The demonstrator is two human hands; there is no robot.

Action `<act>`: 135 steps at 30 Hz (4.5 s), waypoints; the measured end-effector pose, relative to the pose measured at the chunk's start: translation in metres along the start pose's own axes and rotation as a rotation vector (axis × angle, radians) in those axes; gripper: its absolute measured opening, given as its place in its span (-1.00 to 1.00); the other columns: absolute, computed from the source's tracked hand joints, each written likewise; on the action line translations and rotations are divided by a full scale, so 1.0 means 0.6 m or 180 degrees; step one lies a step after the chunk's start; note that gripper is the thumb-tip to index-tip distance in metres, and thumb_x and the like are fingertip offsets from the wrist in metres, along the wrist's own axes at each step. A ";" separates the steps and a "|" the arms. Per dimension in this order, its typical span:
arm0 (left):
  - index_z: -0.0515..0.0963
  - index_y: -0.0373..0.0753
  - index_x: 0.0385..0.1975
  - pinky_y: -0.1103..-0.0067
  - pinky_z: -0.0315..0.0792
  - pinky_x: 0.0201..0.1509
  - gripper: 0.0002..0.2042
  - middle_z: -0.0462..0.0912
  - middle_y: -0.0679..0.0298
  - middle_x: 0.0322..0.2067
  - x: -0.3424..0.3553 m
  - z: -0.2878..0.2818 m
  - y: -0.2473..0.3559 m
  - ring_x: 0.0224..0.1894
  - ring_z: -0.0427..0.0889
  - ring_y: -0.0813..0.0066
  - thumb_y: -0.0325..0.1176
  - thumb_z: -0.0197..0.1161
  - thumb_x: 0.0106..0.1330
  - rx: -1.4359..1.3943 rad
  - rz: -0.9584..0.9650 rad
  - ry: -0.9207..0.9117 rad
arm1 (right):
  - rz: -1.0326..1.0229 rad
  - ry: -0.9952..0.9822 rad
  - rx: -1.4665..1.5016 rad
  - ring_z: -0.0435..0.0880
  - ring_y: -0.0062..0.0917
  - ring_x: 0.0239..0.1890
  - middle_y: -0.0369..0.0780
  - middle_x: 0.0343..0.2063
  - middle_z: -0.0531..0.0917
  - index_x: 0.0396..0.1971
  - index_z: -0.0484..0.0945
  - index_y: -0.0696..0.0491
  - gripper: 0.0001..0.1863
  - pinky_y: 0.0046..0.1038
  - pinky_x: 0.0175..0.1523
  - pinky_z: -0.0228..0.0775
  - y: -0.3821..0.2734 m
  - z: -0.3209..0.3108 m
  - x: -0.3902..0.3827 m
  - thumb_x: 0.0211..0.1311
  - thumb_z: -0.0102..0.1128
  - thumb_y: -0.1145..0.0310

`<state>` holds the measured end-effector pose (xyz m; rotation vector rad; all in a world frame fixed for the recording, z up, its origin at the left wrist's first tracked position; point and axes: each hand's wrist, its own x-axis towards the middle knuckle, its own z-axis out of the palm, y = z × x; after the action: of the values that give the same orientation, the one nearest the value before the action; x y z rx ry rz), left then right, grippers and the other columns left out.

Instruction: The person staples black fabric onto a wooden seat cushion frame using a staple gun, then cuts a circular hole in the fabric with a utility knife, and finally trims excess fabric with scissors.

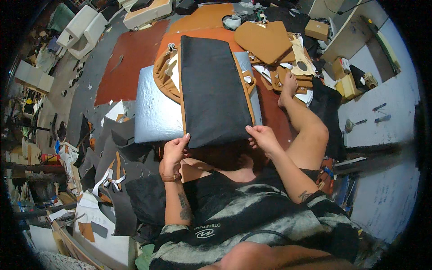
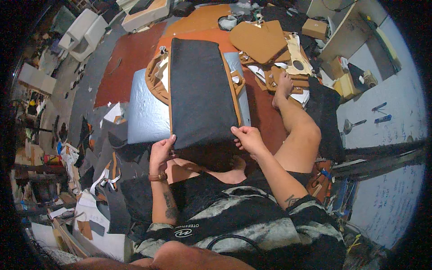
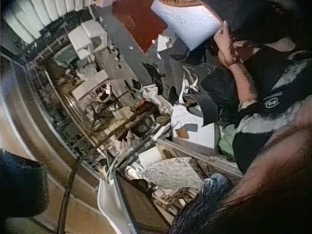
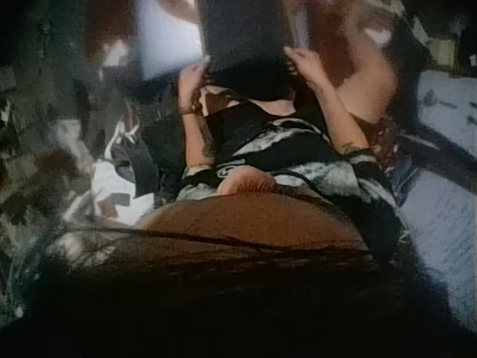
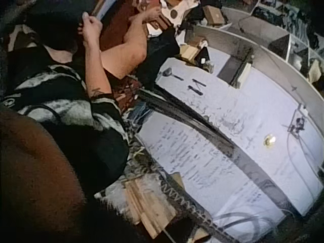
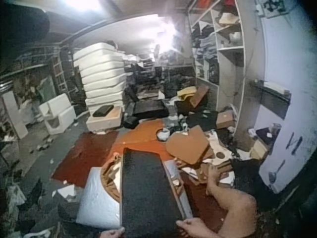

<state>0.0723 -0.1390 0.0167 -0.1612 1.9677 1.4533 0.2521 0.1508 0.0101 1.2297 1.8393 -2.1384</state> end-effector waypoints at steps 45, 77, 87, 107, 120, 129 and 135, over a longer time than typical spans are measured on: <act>0.53 -0.31 0.09 0.68 0.56 -0.38 -0.72 0.65 0.45 -0.42 0.007 0.089 -0.024 -0.47 0.54 0.76 -0.35 0.33 0.49 -0.1373 0.0569 -0.0942 | -0.1550 0.3970 -0.4393 0.66 -0.33 0.04 -0.19 0.04 0.67 0.17 0.56 0.01 -0.65 -0.25 0.05 0.54 -0.026 -0.424 0.422 0.44 0.11 0.36; 0.46 -0.45 0.09 0.65 0.55 -0.12 -0.71 0.80 0.23 -0.21 0.016 0.079 -0.115 -0.21 0.68 0.68 -0.45 0.28 0.49 -0.1761 0.1079 -0.0525 | -0.0320 -0.0905 -0.1734 0.58 -0.53 -0.52 -0.26 -0.56 0.63 -0.27 0.61 0.10 -0.65 -0.45 -0.38 0.36 -0.293 0.235 -0.012 0.30 0.29 0.07; 0.46 -0.45 0.07 0.66 0.53 -0.13 -0.71 0.80 0.22 -0.21 0.012 0.074 -0.110 -0.23 0.66 0.69 -0.46 0.30 0.46 -0.1628 0.1011 -0.0497 | -0.0173 -0.0869 -0.2122 0.56 -0.54 -0.49 -0.25 -0.51 0.64 -0.25 0.61 0.12 -0.62 -0.49 -0.35 0.33 -0.279 0.246 0.005 0.32 0.28 0.05; 0.20 -0.51 0.45 0.25 0.51 0.29 -0.26 0.55 -0.29 0.24 0.087 0.001 -0.044 0.15 0.68 0.01 -0.38 0.31 0.30 0.0657 0.1603 0.0778 | -0.0773 -0.0118 -0.0773 0.55 -0.59 -0.50 -0.32 -0.59 0.58 -0.44 0.59 0.02 -0.64 -0.50 -0.31 0.37 -0.279 0.019 -0.078 0.40 0.23 0.03; 0.16 -0.36 0.53 -0.21 -0.19 0.59 0.09 -0.02 -0.14 0.60 0.043 0.299 0.107 0.66 -0.15 -0.12 0.37 0.34 0.20 0.3619 0.2738 -0.0152 | -0.0713 -0.0074 -0.0313 0.54 -0.64 -0.52 -0.35 -0.56 0.60 -0.20 0.55 0.03 -0.73 -0.53 -0.41 0.39 -0.203 -0.087 -0.080 0.43 0.25 0.13; 0.24 -0.17 0.52 -0.21 -0.10 0.57 -0.31 0.09 -0.07 0.57 0.008 0.303 0.031 0.64 0.01 -0.04 -0.36 0.25 0.35 0.4005 0.3423 0.0284 | -0.0644 -0.0228 -0.0521 0.57 -0.60 -0.56 -0.30 -0.57 0.66 -0.35 0.68 0.13 -0.61 -0.52 -0.42 0.37 -0.192 -0.087 -0.029 0.42 0.25 0.05; 0.29 -0.08 0.50 -0.26 -0.10 0.55 -0.37 0.11 -0.14 0.56 0.015 0.307 0.020 0.63 0.03 -0.10 -0.41 0.16 0.39 0.3751 0.3498 0.0366 | -0.0607 -0.0305 -0.1211 0.59 -0.58 -0.55 -0.28 -0.57 0.66 -0.37 0.69 0.18 -0.54 -0.46 -0.44 0.38 -0.216 -0.065 0.014 0.37 0.29 0.00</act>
<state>0.1412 0.0313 -0.0064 1.5487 2.7981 0.4872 0.1992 0.2245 0.1107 0.8858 2.2591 -1.7679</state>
